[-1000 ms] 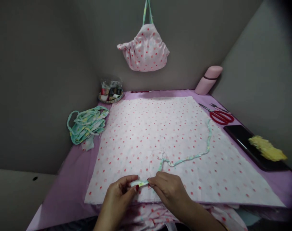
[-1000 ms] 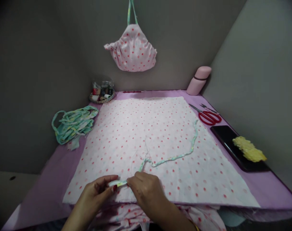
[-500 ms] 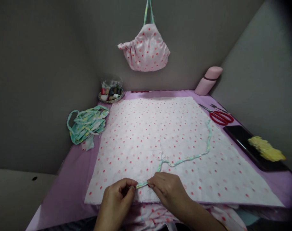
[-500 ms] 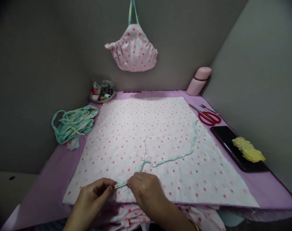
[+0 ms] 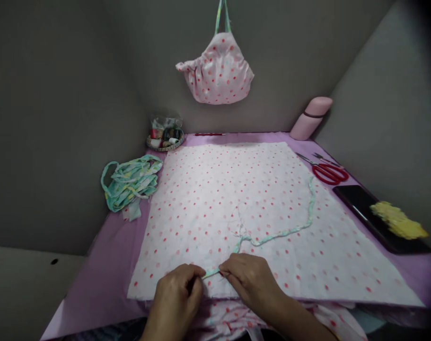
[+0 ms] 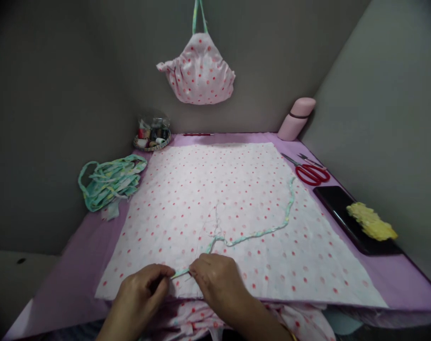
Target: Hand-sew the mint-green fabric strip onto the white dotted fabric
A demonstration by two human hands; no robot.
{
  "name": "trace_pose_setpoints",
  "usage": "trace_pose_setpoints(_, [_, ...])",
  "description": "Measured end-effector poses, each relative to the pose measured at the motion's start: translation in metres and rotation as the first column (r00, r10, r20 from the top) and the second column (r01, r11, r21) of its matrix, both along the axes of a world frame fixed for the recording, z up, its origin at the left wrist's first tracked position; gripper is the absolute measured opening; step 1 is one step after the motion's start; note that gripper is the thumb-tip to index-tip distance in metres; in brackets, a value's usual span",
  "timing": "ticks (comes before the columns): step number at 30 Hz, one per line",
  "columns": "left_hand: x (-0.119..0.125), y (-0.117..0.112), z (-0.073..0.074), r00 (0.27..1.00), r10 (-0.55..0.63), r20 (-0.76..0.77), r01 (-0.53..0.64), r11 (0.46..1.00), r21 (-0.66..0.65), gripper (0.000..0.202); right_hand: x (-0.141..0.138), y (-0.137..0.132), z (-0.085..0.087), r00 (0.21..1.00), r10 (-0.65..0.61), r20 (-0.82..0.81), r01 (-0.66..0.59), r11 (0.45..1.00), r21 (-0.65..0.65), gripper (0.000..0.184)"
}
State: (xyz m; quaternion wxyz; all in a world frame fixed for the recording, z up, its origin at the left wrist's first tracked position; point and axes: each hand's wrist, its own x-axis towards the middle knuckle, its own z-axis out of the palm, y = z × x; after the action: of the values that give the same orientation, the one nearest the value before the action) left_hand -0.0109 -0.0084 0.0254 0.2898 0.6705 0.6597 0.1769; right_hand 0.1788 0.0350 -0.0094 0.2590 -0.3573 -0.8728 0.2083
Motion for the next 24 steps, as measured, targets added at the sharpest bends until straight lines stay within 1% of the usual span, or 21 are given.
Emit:
trace_pose_setpoints(3, [-0.002,-0.002,-0.004,0.991,-0.104,-0.088,0.114,0.986,0.120,0.027,0.000,0.000,0.000,1.000,-0.009,0.006,0.009,1.000,0.003,0.028])
trace_pose_setpoints(5, [-0.003,-0.004,-0.006,0.983,-0.139,-0.123,0.160,0.971,0.177,0.025,-0.001,-0.001,0.000,1.000,-0.009,0.007,0.008,1.000,0.011,0.029])
trace_pose_setpoints(9, [-0.002,-0.005,-0.007,0.971,-0.144,-0.192,0.190,0.948,0.253,0.012,-0.001,-0.001,-0.001,1.000,-0.013,-0.007,0.013,1.000,0.014,0.030])
trace_pose_setpoints(12, [0.001,-0.004,-0.010,0.961,-0.121,-0.247,0.199,0.926,0.322,0.010,0.000,-0.001,-0.002,1.000,-0.011,0.000,0.011,1.000,-0.012,0.028])
trace_pose_setpoints(15, [0.002,-0.002,-0.017,0.941,-0.153,-0.302,0.265,0.889,0.374,0.009,0.000,-0.001,-0.004,1.000,0.004,0.007,-0.004,1.000,-0.028,0.027])
trace_pose_setpoints(17, [0.001,-0.002,-0.021,0.924,-0.216,-0.317,0.327,0.874,0.359,0.014,0.001,-0.001,-0.005,1.000,0.002,0.010,-0.002,1.000,-0.023,0.026])
trace_pose_setpoints(19, [-0.001,-0.003,-0.024,0.915,-0.270,-0.300,0.361,0.879,0.311,0.021,0.001,-0.001,-0.005,1.000,-0.004,0.014,0.004,1.000,-0.012,0.026])
trace_pose_setpoints(24, [-0.006,-0.007,-0.026,0.917,-0.324,-0.231,0.377,0.893,0.245,0.043,0.001,-0.002,-0.003,1.000,0.009,0.020,-0.009,1.000,-0.028,0.026])
